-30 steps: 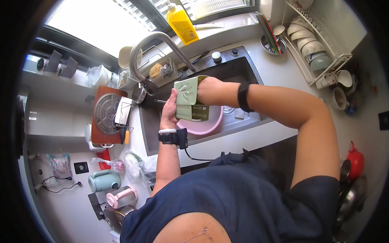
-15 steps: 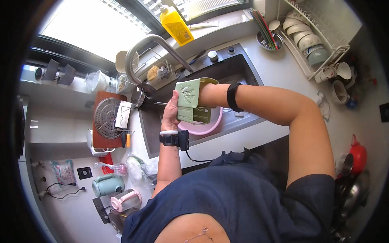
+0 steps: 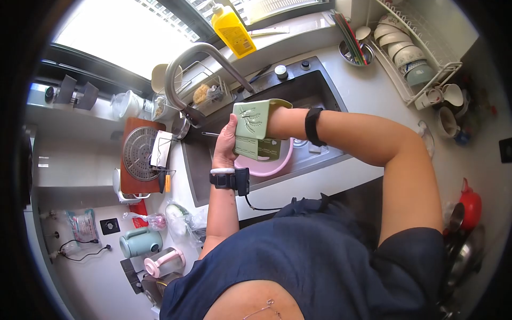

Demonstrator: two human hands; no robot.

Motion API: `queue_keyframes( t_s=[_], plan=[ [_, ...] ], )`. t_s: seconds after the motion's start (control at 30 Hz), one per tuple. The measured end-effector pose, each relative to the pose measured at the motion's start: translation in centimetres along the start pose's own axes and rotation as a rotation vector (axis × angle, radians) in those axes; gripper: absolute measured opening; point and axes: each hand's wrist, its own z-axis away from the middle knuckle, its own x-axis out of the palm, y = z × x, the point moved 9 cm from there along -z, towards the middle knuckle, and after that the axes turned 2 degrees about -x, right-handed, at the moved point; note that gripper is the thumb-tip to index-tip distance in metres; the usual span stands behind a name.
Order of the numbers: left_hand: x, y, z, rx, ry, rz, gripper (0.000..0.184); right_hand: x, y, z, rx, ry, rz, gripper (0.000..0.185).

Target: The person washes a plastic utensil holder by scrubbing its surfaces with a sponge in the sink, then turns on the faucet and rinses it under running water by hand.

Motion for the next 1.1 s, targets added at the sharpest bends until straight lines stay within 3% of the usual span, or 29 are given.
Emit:
queue_keyframes(
  t_s=[0.13, 0.2, 0.27, 0.3, 0.47, 0.53, 0.67, 0.87, 0.97, 1.1],
  plan=[
    [-0.7, -0.2, 0.1, 0.011, 0.01, 0.021, 0.053, 2.1, -0.4, -0.9, -0.159, 0.041, 0.001, 0.022],
    [-1.3, 0.1, -0.2, 0.033, 0.01, -0.001, 0.054, 0.6, 0.0, -1.0, -0.07, -0.006, -0.068, 0.022],
    [-3.2, 0.4, -0.4, 0.042, 0.104, 0.012, 0.055, -2.0, -0.4, 0.4, 0.059, -0.355, 0.065, 0.023],
    [-3.6, 0.8, -0.2, 0.054, 0.118, 0.029, 0.055, -2.5, -0.4, 0.7, -0.103, -0.088, 0.043, 0.019],
    [-4.7, 1.1, 0.1, 0.057, 0.145, 0.098, 0.054, -4.2, 0.3, 2.0, -0.151, 0.049, -0.073, 0.023],
    [-6.0, 0.8, 0.0, 0.05, 0.212, 0.182, 0.055, -6.4, 1.0, 2.5, -0.105, 0.293, -0.127, 0.028],
    [-8.2, 0.0, 0.5, 0.065, 0.226, 0.249, 0.057, -7.5, 2.1, 3.3, -0.039, 0.446, -0.241, 0.033],
    [-10.2, -1.7, 2.1, 0.095, 0.213, 0.35, 0.058, -5.8, 3.9, 4.0, 0.105, 0.484, -0.52, 0.036],
    [-10.5, -2.0, 2.8, 0.122, 0.185, 0.403, 0.059, -3.6, 5.2, 4.3, 0.256, 0.443, -0.807, 0.054],
    [-9.3, -1.9, 3.1, 0.131, 0.069, 0.389, 0.062, -1.3, 5.9, 4.3, 0.244, 0.505, -0.816, 0.035]
  ],
)
